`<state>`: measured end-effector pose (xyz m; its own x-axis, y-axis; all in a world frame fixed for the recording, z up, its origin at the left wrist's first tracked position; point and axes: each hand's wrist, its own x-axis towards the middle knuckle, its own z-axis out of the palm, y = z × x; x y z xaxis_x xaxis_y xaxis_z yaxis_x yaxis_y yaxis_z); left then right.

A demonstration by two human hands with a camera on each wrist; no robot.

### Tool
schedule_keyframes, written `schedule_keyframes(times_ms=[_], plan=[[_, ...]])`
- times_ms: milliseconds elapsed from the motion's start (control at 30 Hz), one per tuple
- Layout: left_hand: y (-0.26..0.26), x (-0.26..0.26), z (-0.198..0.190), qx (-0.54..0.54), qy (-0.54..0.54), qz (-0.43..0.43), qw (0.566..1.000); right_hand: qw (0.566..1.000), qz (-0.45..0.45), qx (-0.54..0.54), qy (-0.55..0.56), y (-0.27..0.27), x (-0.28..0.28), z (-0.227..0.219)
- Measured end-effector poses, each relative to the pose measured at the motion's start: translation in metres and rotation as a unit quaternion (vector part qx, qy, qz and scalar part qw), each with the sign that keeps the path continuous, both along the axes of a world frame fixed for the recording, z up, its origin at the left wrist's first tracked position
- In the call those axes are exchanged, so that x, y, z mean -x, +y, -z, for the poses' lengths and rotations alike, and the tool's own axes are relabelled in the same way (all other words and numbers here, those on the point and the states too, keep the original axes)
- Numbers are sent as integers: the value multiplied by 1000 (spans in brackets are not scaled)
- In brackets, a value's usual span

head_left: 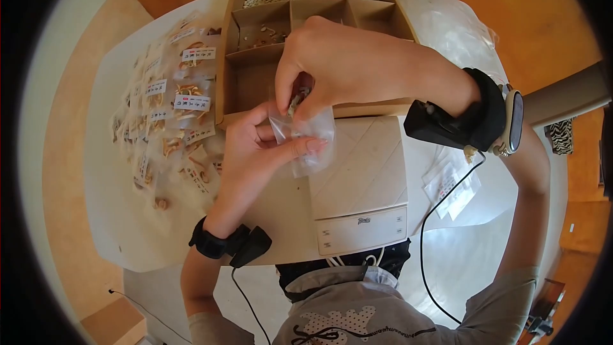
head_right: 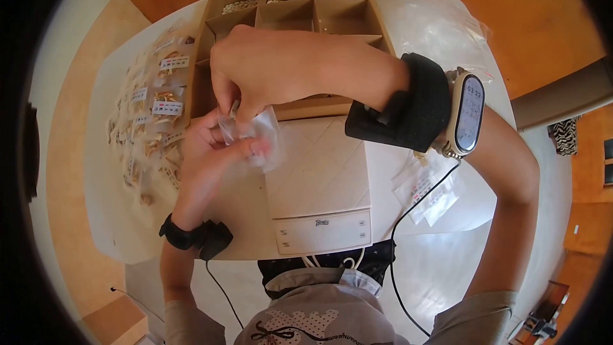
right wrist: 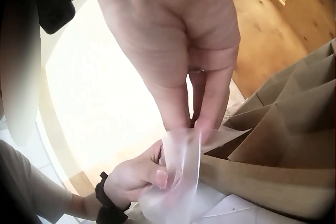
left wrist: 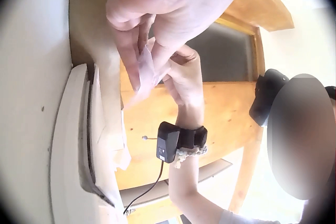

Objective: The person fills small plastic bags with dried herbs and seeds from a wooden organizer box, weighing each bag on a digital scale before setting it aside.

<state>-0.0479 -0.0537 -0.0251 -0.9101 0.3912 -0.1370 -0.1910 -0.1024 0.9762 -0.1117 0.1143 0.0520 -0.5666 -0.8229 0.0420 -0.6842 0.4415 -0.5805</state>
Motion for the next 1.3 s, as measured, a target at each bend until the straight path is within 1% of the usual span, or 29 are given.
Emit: schedule_keyframes(times_ms=[100, 200, 300, 400, 500, 600, 700, 800, 900, 1000, 1100, 1200, 1267, 1300], plan=[[2, -1, 6, -13, 20, 6, 1000, 998, -35, -49, 2, -2, 2, -2], [0, 0, 7, 5, 69, 3, 998, 992, -37, -120, -21, -7, 3, -13], [0, 0, 10, -19, 77, -13, 997, 994, -49, -73, -68, -10, 13, -8], [1, 2, 7, -67, 100, -31, 992, 987, -28, -104, -117, -17, 13, -19], [-2, 3, 6, -97, 109, -13, 989, 976, -44, -109, -181, -24, 17, -17], [-2, 5, 13, -126, 122, -24, 984, 984, -61, -117, -119, -28, 21, -9], [-9, 8, 9, -36, 3, -101, 994, 984, -12, -112, -139, -30, 23, -13], [-7, 9, 12, -138, 5, -86, 987, 969, 39, -68, -236, -31, 21, -14], [-10, 9, 11, -164, 21, -120, 979, 983, 50, -40, -174, -35, 20, -12], [-14, 12, 13, -180, 33, -113, 977, 986, 35, -30, -159, -38, 24, -8], [-15, 13, 14, -199, 45, -118, 972, 987, 57, -14, -148, -42, 22, -2], [-20, 14, 19, -183, 50, -154, 970, 995, 40, 17, -92, -43, 15, -2], [-21, 13, 19, -201, 65, -157, 965, 997, -7, 33, 69, -43, 18, 6], [-21, 12, 18, -211, 74, -158, 962, 987, -30, 41, 150, -42, 20, 10]])
